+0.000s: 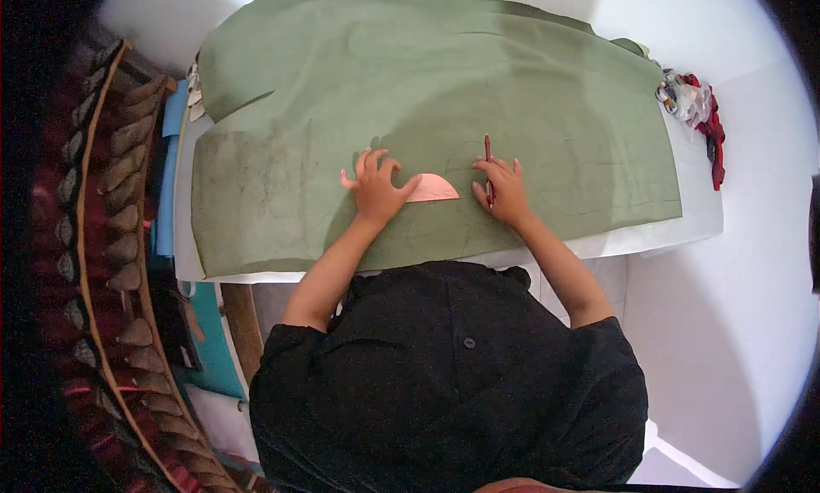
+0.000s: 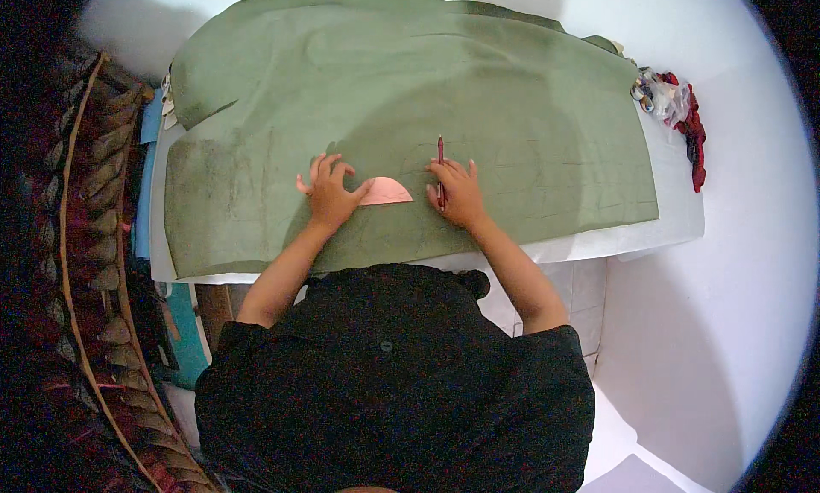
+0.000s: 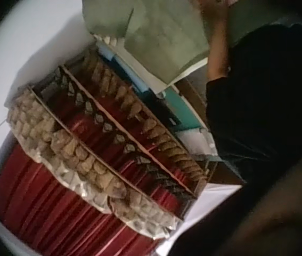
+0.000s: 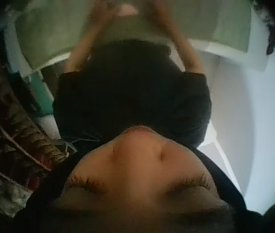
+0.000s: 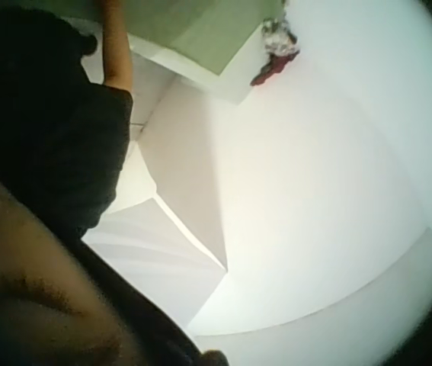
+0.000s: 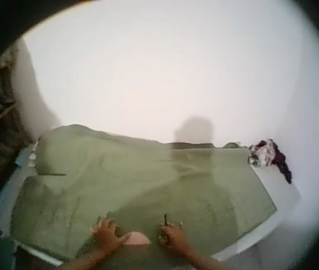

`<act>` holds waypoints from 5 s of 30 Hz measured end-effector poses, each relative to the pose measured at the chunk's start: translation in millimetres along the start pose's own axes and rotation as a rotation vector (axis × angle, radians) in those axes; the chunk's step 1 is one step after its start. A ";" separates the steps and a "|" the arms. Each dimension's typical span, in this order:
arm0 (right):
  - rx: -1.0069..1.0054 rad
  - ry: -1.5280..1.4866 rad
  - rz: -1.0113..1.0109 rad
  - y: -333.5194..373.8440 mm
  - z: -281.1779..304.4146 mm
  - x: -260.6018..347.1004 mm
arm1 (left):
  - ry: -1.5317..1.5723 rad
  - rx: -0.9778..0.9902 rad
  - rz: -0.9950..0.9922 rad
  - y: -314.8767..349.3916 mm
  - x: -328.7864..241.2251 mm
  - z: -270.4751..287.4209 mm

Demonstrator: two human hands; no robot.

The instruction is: The person uses a pink paper template and a red pen to trace curved outlines onto a large piece of green fabric laid flat on a table. They repeatedly reposition the template and trace its edges to create multiple pattern shapes across the fabric surface.

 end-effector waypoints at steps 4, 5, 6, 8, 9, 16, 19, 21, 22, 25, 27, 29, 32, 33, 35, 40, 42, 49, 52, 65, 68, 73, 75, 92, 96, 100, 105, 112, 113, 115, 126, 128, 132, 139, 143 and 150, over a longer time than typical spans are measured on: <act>-0.014 -0.149 -0.046 -5.0 -10.3 -1.6 | 0.123 0.082 -0.150 7.8 7.6 -7.4; -0.003 -0.170 -0.026 -4.9 -13.8 1.9 | 0.147 0.143 -0.210 11.7 5.4 -9.3; 0.009 -0.193 -0.007 -4.7 -17.1 5.4 | 0.132 0.192 -0.231 16.3 6.7 -10.4; 0.026 -0.220 0.035 -6.1 -20.1 11.5 | 0.107 0.269 -0.286 21.9 3.2 -11.0; 0.040 -0.233 0.052 -6.1 -23.5 13.7 | 0.105 0.266 -0.300 22.1 1.3 -9.2; 0.063 -0.162 0.033 -3.4 -33.0 20.5 | 0.035 0.284 -0.296 23.8 2.8 -12.0; 0.040 -0.150 0.003 -3.3 -34.4 19.2 | 0.021 0.272 -0.302 24.2 0.1 -11.2; 0.048 -0.149 -0.007 -3.8 -33.6 21.3 | 0.007 0.260 -0.319 23.7 -0.8 -12.2; 0.051 -0.149 -0.012 -4.1 -32.2 22.1 | 0.000 0.256 -0.327 23.6 -0.5 -11.7; 0.052 -0.166 -0.002 -3.8 -30.6 20.9 | -0.024 0.239 -0.330 22.5 -0.9 -14.1; 0.024 -0.180 -0.024 -1.5 -33.4 15.4 | -0.030 0.229 -0.334 22.9 -2.1 -13.4; 0.003 -0.168 -0.040 -0.5 -34.1 12.5 | -0.025 0.220 -0.339 23.3 -4.5 -10.5; -0.027 -0.132 -0.057 0.6 -32.5 10.9 | -0.015 0.193 -0.343 24.6 -5.0 -10.3; -0.040 -0.125 -0.064 -0.8 -30.9 9.9 | -0.017 0.200 -0.346 24.1 -5.0 -11.2; -0.035 -0.097 -0.084 -1.2 -32.6 6.8 | -0.015 0.219 -0.349 25.0 -3.8 -13.4; -0.044 -0.104 -0.089 -2.3 -32.4 9.0 | 0.012 0.146 -0.322 25.1 5.3 -11.2; -0.044 -0.109 -0.087 -2.0 -33.5 9.8 | 0.021 0.125 -0.312 25.5 8.2 -9.6; -0.062 -0.117 -0.071 -0.5 -33.5 9.0 | 0.010 0.110 -0.338 24.5 7.1 -7.7; -0.068 -0.120 -0.074 0.6 -35.1 6.0 | 0.008 0.127 -0.341 25.8 7.7 -10.1; -0.082 -0.127 -0.057 2.6 -35.5 5.1 | -0.022 0.138 -0.355 26.4 5.4 -12.1; -0.076 -0.129 -0.071 2.2 -36.2 5.2 | -0.015 0.130 -0.359 26.9 6.1 -11.7; -0.109 -0.130 -0.055 1.4 -32.0 7.5 | -0.027 0.115 -0.365 26.7 6.2 -10.3; -0.128 -0.157 -0.076 2.3 -32.4 4.3 | -0.032 0.111 -0.363 27.1 6.9 -10.4; -0.149 -0.093 -0.083 2.1 -30.5 1.0 | -0.078 0.187 -0.392 27.2 -1.4 -18.0; -0.156 -0.083 -0.094 5.5 -31.2 -4.1 | -0.115 0.277 -0.382 17.9 -3.4 -23.6; -0.165 -0.082 -0.107 3.0 -28.9 -0.1 | -0.180 0.360 -0.504 -10.9 -7.6 -30.4; -0.239 -0.309 -0.079 4.5 -15.5 17.1 | -0.135 0.644 -0.294 -30.7 -27.3 -25.1; -0.162 -0.475 0.128 20.3 -18.7 80.5 | -0.169 0.623 -0.199 -36.3 -27.7 -26.1; -0.152 -0.486 0.135 23.6 -23.7 82.4 | -0.164 0.619 -0.195 -35.8 -27.9 -25.7; -0.172 -0.493 0.177 24.9 -24.9 87.7 | -0.173 0.607 -0.197 -34.9 -28.5 -26.2; -0.092 -0.509 0.181 30.0 -15.6 55.5 | -0.205 0.565 -0.245 -38.2 -74.2 -37.9; -0.108 -0.493 0.184 31.7 -14.0 51.0 | -0.187 0.564 -0.260 -37.9 -81.7 -39.4; -0.144 -0.481 0.172 29.9 -15.7 54.3 | -0.167 0.611 -0.340 -34.7 -86.3 -43.7; -0.089 -0.489 0.134 27.6 -27.5 56.5 | -0.215 0.654 -0.503 -23.7 -80.2 -53.1; -0.090 -0.449 0.100 20.2 -30.3 65.9 | -0.243 0.676 -0.522 -22.0 -71.1 -52.8; -0.198 -0.327 0.086 20.4 -10.9 59.3 | -0.266 0.721 -0.500 -22.4 -76.0 -53.7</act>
Point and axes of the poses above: each hand's wrist, its own y-axis away from the middle knuckle, its own z-axis out of the back of the hand, x = y × z, the point moved 10 cm from there along -y, towards the middle knuckle, and after that the axes turned 1 degree about x, right-handed, at the moved point
